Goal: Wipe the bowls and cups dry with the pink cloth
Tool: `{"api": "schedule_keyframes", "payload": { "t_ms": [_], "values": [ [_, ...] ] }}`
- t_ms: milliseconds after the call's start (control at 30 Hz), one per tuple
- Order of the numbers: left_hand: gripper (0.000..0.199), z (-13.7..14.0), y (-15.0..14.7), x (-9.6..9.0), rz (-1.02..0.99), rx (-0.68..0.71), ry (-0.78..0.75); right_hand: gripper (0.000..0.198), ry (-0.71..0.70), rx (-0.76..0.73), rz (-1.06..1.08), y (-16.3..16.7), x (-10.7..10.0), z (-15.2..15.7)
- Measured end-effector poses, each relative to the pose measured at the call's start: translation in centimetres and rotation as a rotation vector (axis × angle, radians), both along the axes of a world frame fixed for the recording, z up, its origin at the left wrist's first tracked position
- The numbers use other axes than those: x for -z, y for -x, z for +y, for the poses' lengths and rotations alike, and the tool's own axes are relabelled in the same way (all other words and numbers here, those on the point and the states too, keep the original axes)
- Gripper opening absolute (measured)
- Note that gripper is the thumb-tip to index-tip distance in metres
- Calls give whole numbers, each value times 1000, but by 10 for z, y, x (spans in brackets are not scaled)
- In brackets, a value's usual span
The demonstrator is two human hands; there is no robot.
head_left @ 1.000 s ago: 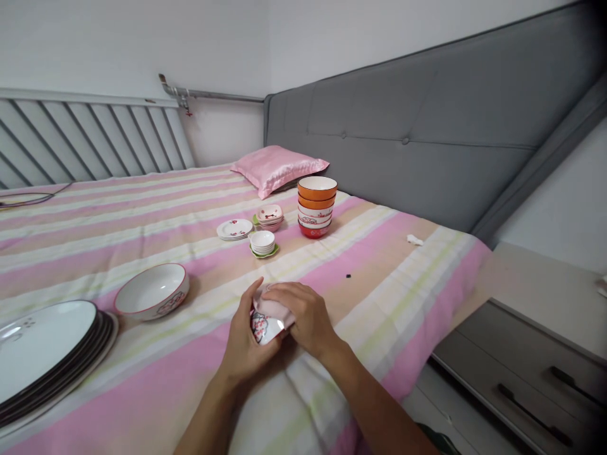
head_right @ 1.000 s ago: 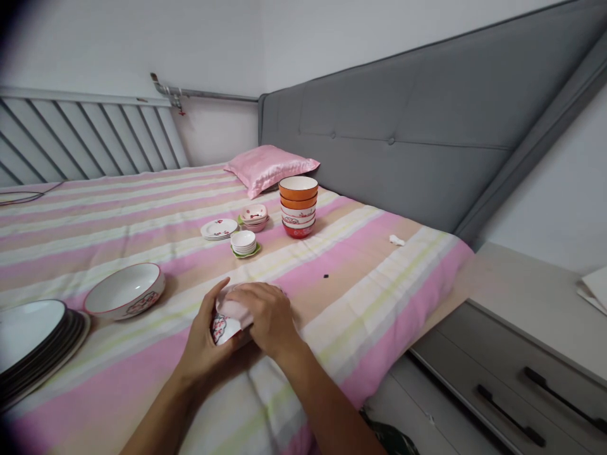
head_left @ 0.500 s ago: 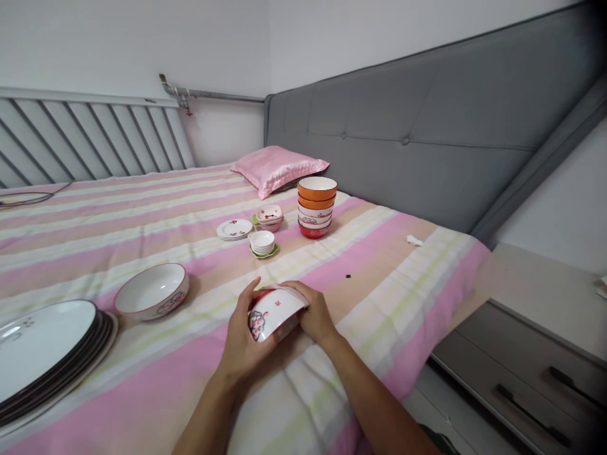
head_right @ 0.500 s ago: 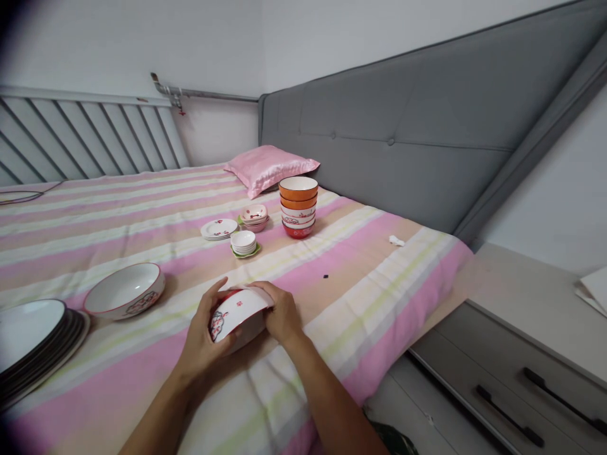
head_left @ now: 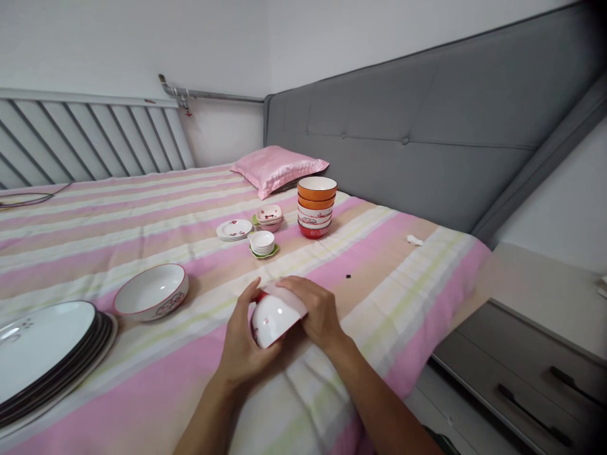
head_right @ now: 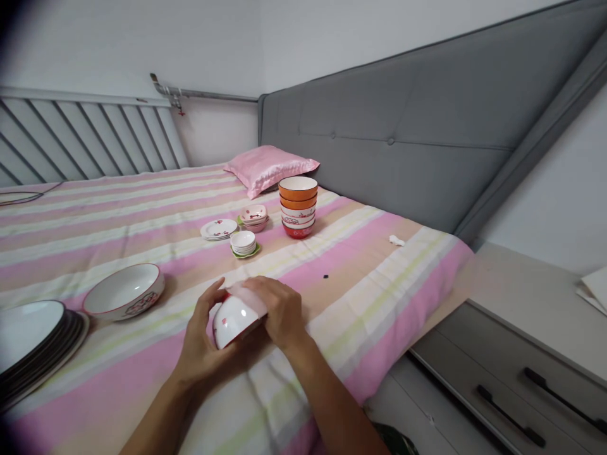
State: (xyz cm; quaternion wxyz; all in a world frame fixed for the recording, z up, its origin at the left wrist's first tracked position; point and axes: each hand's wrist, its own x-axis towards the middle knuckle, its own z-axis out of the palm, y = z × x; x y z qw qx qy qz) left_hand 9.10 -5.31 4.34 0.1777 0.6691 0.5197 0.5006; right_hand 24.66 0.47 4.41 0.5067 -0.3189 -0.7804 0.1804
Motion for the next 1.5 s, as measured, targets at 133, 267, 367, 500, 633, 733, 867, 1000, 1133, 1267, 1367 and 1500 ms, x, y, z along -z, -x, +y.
{"api": "schedule_keyframes", "payload": {
  "t_ms": [133,267,367,500,633,733,867,1000,1133,1267,1367,1500],
  "values": [
    [88,1,0,-1,58,35,40,25,-190,128,-245,7,-12,-10],
    [83,0,-2,-7,37,51,61,24,-226,133,-285,16,-10,-14],
    [84,0,-4,-8,16,29,90,23,-160,98,-253,16,-8,-12],
    [85,0,-6,-7,9,-2,122,24,-46,18,-168,11,-9,-9],
    [84,1,-6,-5,18,-23,118,30,73,-72,-29,6,-6,-3],
    [84,1,-5,-4,37,-49,112,40,206,-128,90,3,6,5],
    [83,0,-5,-5,-6,-23,119,48,402,-174,227,3,28,17],
    [81,-1,-5,-6,-19,-5,118,50,459,-153,256,4,38,20],
    [80,1,-2,-5,2,40,57,49,407,-111,194,2,28,14],
    [85,2,1,-2,-9,77,12,39,222,25,88,3,12,2],
    [87,1,0,-1,-15,41,23,32,4,160,-10,7,5,-5],
    [84,0,-2,-3,-28,30,75,27,-220,221,-186,15,-1,-12]
  ]
}}
